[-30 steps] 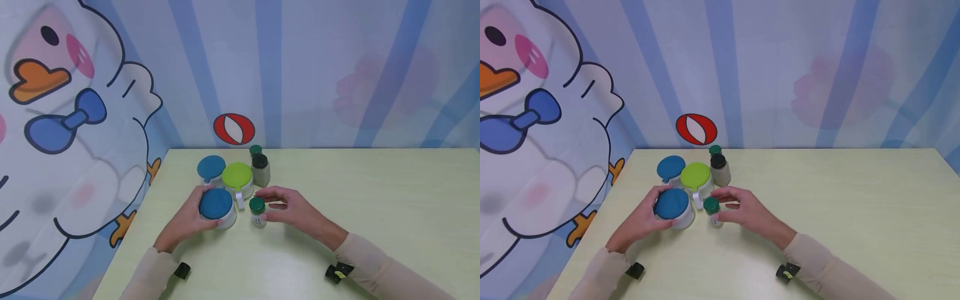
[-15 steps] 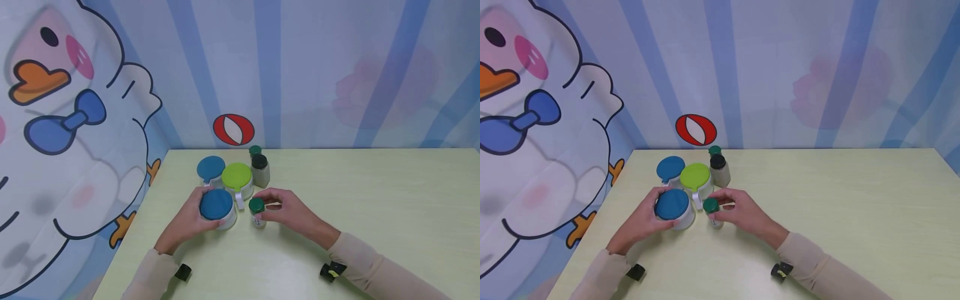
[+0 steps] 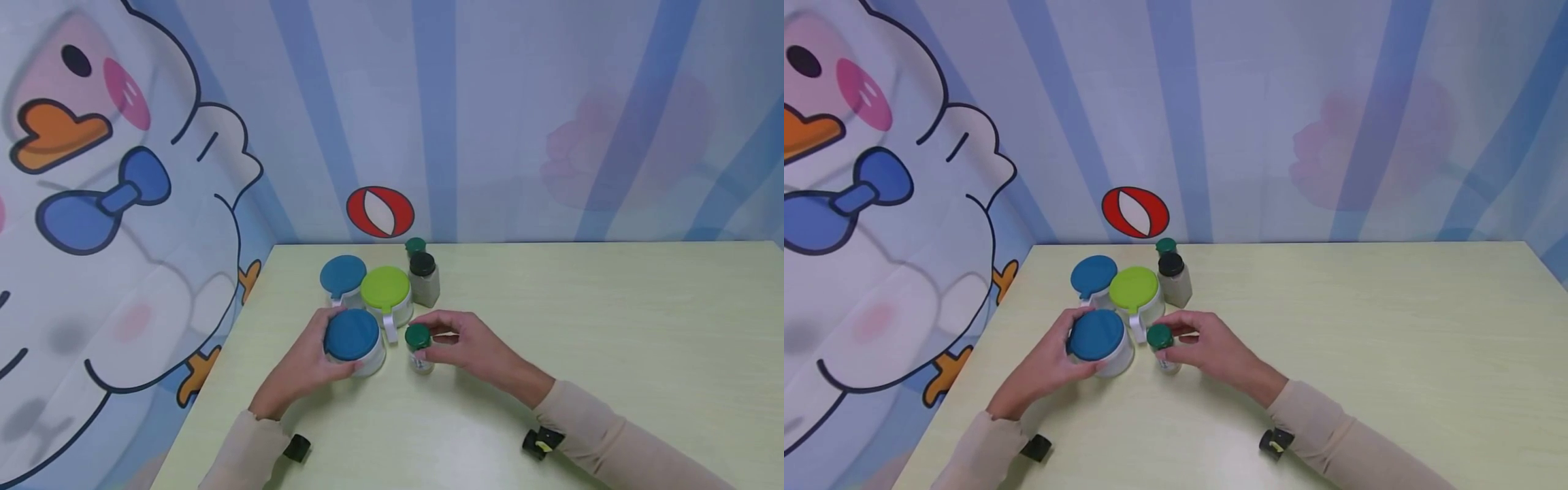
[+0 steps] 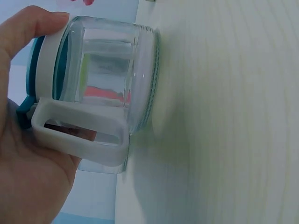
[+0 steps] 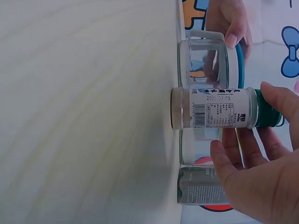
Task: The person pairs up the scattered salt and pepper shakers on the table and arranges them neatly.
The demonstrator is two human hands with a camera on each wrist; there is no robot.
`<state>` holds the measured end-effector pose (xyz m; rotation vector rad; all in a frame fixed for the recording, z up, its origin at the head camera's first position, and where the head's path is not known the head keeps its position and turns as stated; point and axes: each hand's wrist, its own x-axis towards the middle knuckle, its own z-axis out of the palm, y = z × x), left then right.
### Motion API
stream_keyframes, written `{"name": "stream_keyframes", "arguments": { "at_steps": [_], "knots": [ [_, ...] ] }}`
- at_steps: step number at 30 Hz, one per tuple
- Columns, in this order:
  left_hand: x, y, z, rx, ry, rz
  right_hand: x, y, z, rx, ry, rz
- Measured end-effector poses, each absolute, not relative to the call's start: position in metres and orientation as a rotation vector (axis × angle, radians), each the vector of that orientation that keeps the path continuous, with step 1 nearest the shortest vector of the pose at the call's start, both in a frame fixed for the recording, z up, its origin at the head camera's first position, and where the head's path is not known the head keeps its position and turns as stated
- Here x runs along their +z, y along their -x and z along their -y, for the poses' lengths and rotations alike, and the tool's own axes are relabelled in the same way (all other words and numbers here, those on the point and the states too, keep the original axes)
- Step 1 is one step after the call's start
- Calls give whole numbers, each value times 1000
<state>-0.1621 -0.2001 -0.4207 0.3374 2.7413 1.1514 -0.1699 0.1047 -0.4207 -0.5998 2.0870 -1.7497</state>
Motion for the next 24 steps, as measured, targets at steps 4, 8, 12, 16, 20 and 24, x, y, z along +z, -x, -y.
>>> {"name": "stream_keyframes", "arguments": {
  "at_steps": [4, 8, 12, 16, 20, 24],
  "knots": [
    [-421, 161, 201, 1155, -356, -2761, -421, 170, -105, -1750, 601, -2062],
    [-421, 159, 201, 1144, -362, -2799, -420, 170, -106, -1735, 626, -2059],
    [-422, 158, 200, 1117, -333, -2824, -419, 171, -107, -1712, 644, -2086],
    [-422, 158, 199, 1110, -315, -2821, -418, 172, -108, -1703, 668, -2093],
    [-422, 157, 199, 1128, -326, -2797, -417, 173, -110, -1703, 693, -2074],
    [-422, 155, 200, 1126, -334, -2782, -417, 173, -111, -1700, 697, -2054]
  ]
}}
